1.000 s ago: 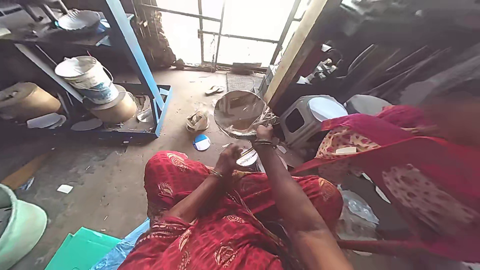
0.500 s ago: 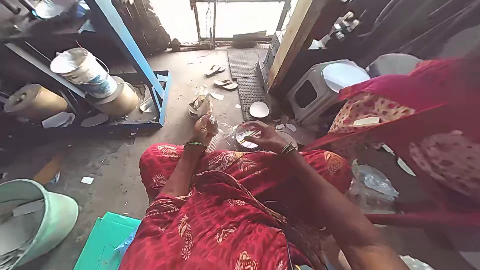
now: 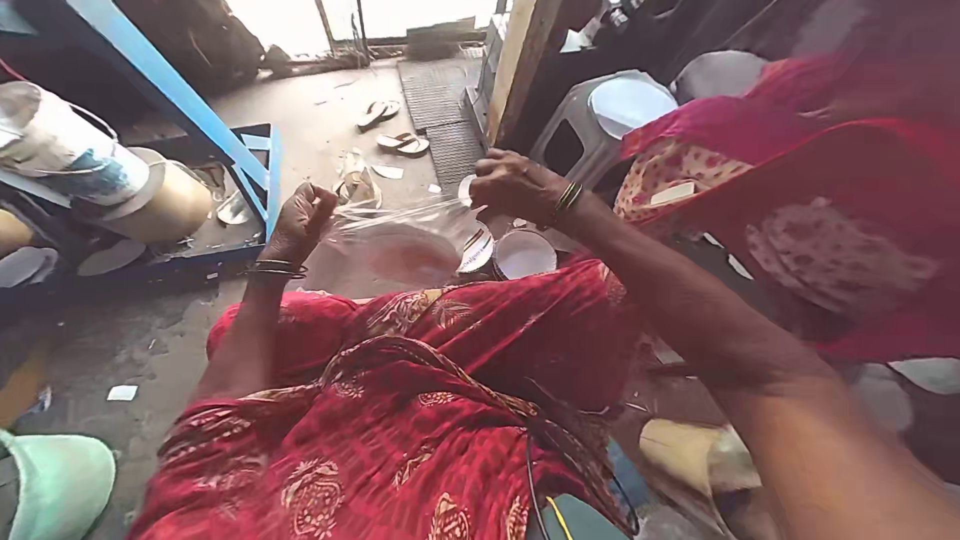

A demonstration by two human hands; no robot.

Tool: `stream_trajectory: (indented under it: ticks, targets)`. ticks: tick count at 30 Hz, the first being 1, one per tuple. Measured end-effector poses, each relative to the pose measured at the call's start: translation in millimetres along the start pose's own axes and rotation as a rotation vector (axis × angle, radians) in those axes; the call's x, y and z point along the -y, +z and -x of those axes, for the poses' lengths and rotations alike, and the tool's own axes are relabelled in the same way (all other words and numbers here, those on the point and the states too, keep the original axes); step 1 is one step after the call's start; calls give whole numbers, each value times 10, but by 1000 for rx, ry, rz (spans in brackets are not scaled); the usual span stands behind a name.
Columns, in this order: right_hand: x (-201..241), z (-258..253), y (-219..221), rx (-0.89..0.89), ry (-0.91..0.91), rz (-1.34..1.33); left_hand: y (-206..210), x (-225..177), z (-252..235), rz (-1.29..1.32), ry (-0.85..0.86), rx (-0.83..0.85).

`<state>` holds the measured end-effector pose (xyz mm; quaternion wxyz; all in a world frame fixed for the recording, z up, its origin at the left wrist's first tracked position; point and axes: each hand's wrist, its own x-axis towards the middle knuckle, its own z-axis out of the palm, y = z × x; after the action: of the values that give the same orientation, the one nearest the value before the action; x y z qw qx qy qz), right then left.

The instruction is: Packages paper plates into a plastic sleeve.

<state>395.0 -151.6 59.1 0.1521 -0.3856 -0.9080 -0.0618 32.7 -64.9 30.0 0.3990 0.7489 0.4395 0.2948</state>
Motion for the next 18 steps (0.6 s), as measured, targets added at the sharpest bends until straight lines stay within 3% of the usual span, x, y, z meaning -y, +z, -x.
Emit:
stream_trajectory:
  ticks: [2, 5, 10, 12, 15, 18]
  targets:
    - [-120, -32, -87, 97, -46, 45, -67, 42, -127, -376, 141, 259]
    - [-144, 44, -9, 211, -23, 36, 69, 94, -238, -678, 137, 518]
    - [-225, 311, 512, 129, 273, -196, 306, 182, -357, -1056, 61, 761]
    - [-193, 350, 661, 116, 411, -375, 410, 174, -402, -1149, 17, 840]
    - [-121, 354, 765, 25, 658, -852, 449, 157, -500, -1177, -65, 879]
    - [-103, 326, 846, -159, 752, -1238, 417, 103, -593, -1131, -133, 926]
